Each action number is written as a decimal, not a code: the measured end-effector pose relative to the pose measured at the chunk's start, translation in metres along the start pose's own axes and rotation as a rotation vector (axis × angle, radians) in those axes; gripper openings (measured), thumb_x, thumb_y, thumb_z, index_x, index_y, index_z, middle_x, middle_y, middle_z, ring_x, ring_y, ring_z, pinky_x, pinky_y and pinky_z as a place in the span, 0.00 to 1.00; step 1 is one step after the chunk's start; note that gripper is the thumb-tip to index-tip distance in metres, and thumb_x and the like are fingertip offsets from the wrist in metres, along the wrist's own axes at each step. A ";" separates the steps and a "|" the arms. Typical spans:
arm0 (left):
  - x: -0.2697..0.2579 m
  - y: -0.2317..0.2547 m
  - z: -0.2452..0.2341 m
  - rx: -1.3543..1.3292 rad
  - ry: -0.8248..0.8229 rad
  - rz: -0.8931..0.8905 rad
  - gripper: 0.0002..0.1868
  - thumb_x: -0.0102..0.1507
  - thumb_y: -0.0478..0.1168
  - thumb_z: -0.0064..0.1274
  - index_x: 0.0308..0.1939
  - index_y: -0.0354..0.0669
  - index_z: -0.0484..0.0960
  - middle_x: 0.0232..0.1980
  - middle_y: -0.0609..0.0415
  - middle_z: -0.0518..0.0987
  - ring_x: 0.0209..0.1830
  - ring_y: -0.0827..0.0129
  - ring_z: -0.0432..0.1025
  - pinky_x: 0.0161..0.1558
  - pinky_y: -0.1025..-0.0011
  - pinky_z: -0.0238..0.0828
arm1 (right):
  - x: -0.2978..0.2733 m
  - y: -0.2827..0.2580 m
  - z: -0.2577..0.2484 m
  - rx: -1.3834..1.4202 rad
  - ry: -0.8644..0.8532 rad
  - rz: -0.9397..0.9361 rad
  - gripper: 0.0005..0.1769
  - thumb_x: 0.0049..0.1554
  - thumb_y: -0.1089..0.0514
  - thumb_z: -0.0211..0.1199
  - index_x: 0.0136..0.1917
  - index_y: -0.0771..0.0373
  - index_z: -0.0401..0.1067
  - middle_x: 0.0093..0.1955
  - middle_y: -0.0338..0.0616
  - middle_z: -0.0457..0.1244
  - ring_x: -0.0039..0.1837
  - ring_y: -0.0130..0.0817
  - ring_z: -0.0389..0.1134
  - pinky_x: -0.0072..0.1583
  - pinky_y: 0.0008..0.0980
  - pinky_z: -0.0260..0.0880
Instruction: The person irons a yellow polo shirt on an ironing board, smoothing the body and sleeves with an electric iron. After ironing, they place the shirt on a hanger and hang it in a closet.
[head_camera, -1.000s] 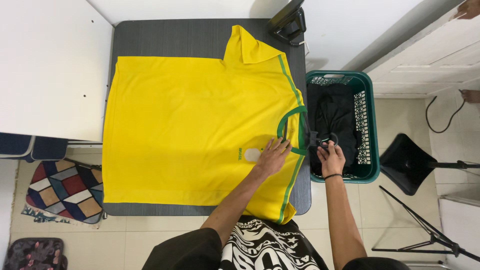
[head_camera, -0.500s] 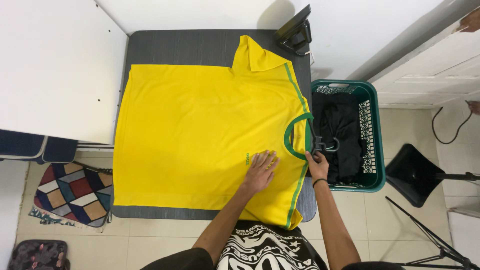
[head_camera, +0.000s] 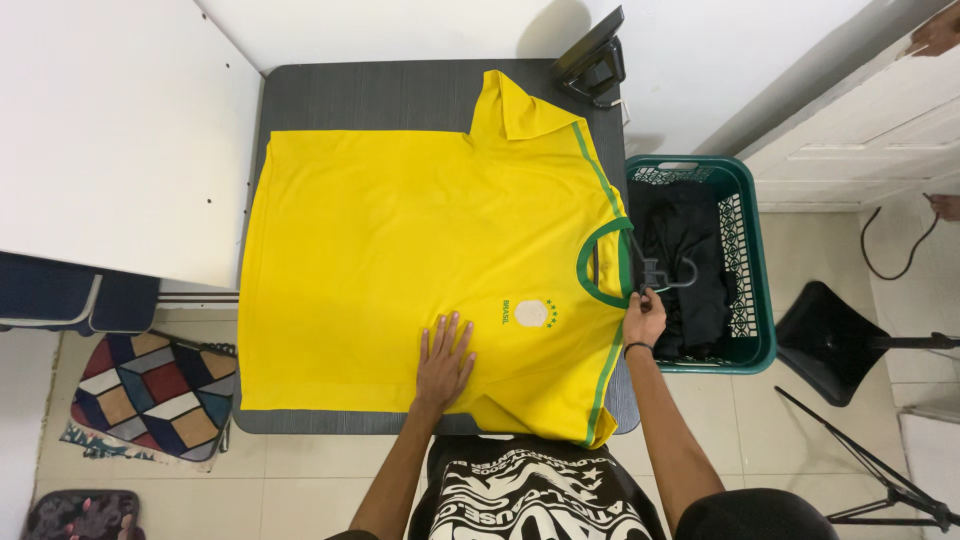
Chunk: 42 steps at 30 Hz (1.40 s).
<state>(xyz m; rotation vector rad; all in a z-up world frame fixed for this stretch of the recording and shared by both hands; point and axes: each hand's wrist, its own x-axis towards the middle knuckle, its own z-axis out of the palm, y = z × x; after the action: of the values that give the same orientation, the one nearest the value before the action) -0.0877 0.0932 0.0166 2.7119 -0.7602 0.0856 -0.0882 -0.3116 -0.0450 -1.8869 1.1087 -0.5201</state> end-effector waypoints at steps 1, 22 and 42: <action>-0.004 -0.003 -0.001 0.015 0.013 -0.009 0.32 0.70 0.53 0.40 0.77 0.51 0.62 0.82 0.47 0.54 0.83 0.53 0.45 0.77 0.44 0.33 | -0.001 0.000 0.000 -0.048 0.015 -0.058 0.20 0.59 0.57 0.68 0.62 0.69 0.76 0.53 0.53 0.68 0.51 0.42 0.72 0.56 0.39 0.72; 0.064 -0.053 -0.036 -0.199 0.157 0.033 0.34 0.67 0.39 0.51 0.77 0.42 0.60 0.75 0.45 0.66 0.73 0.53 0.65 0.70 0.53 0.61 | -0.106 -0.162 -0.019 -0.005 -0.066 -0.649 0.15 0.69 0.59 0.57 0.66 0.69 0.68 0.57 0.64 0.68 0.58 0.61 0.71 0.56 0.47 0.70; 0.061 -0.208 -0.170 -0.643 -0.106 -0.217 0.20 0.61 0.43 0.61 0.56 0.42 0.82 0.56 0.47 0.84 0.61 0.54 0.75 0.61 0.62 0.69 | -0.261 -0.294 -0.015 0.171 -0.432 -1.031 0.07 0.55 0.69 0.66 0.48 0.69 0.74 0.39 0.49 0.69 0.36 0.38 0.71 0.38 0.33 0.69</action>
<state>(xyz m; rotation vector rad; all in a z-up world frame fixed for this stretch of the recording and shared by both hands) 0.0764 0.2856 0.1255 2.1687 -0.4153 -0.3033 -0.0885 -0.0278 0.2273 -2.1704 -0.2505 -0.6733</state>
